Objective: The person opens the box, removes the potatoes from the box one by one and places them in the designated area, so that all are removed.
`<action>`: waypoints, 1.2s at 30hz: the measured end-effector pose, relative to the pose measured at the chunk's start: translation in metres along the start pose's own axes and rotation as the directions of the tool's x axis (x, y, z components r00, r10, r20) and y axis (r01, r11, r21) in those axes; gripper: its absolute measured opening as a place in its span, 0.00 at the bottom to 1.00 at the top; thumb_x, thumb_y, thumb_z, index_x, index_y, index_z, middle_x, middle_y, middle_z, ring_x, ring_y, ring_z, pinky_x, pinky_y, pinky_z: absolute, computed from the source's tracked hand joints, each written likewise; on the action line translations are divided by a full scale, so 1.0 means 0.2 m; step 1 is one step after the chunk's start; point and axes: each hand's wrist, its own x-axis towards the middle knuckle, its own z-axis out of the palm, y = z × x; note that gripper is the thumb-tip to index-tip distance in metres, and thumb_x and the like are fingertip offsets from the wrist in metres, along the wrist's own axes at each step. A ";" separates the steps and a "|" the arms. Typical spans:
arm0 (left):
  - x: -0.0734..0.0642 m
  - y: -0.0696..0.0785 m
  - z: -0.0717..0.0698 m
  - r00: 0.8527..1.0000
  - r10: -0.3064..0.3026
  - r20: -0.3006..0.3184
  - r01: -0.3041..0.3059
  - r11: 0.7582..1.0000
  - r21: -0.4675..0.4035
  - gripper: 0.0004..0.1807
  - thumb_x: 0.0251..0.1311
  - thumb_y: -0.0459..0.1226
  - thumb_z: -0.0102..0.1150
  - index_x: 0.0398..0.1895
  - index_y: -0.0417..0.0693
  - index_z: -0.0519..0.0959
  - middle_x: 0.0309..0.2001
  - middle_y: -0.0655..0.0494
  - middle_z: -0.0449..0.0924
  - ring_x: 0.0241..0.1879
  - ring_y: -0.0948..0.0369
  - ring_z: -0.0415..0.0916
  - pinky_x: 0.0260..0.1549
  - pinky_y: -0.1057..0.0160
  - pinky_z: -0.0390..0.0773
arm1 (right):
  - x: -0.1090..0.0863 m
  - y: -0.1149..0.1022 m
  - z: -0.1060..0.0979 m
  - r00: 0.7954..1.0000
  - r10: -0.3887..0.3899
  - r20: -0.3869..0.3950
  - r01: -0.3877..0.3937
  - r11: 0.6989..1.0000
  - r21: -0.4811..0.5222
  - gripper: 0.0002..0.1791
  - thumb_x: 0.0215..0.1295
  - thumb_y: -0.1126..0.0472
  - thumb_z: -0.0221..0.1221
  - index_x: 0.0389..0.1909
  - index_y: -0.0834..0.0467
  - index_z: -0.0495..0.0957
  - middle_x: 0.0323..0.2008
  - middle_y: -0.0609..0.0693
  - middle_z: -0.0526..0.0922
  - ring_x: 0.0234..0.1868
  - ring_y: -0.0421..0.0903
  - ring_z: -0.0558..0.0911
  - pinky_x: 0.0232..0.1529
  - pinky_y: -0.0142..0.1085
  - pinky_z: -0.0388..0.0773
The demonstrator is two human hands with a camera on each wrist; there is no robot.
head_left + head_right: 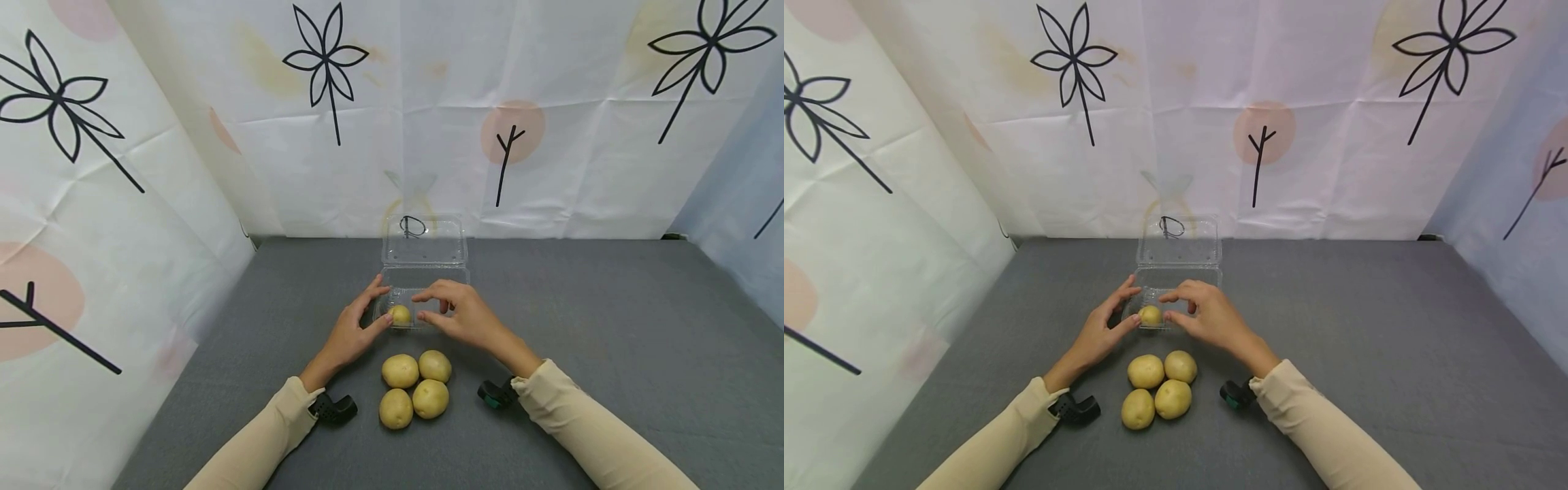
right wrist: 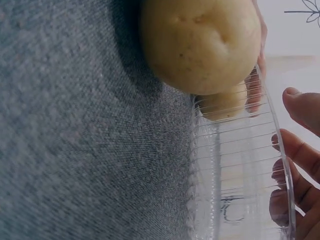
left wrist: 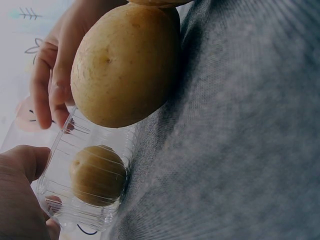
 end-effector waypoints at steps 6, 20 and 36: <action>0.00 0.00 0.00 1.000 -0.001 -0.001 0.001 1.000 -0.003 0.30 0.71 0.42 0.60 0.74 0.47 0.68 0.82 0.54 0.50 0.81 0.49 0.51 0.70 0.33 0.61 | 0.02 0.01 0.01 0.999 0.039 0.029 -0.039 0.999 -0.004 0.14 0.64 0.62 0.70 0.50 0.53 0.87 0.43 0.51 0.88 0.26 0.37 0.71 0.28 0.31 0.70; -0.01 0.09 -0.02 1.000 -0.009 0.007 0.009 1.000 -0.004 0.30 0.71 0.39 0.59 0.74 0.42 0.67 0.82 0.45 0.50 0.80 0.45 0.50 0.70 0.32 0.60 | 0.07 0.01 0.04 0.993 0.063 0.096 -0.064 0.998 0.005 0.15 0.64 0.64 0.69 0.52 0.58 0.86 0.44 0.55 0.87 0.26 0.37 0.72 0.28 0.31 0.72; -0.02 0.21 -0.05 1.000 -0.020 0.024 0.021 0.999 -0.029 0.29 0.71 0.35 0.58 0.73 0.35 0.67 0.81 0.38 0.50 0.80 0.41 0.50 0.71 0.31 0.59 | 0.13 0.03 0.06 0.972 0.098 0.213 -0.099 0.995 -0.005 0.17 0.64 0.62 0.69 0.55 0.57 0.85 0.46 0.55 0.86 0.29 0.38 0.74 0.30 0.32 0.73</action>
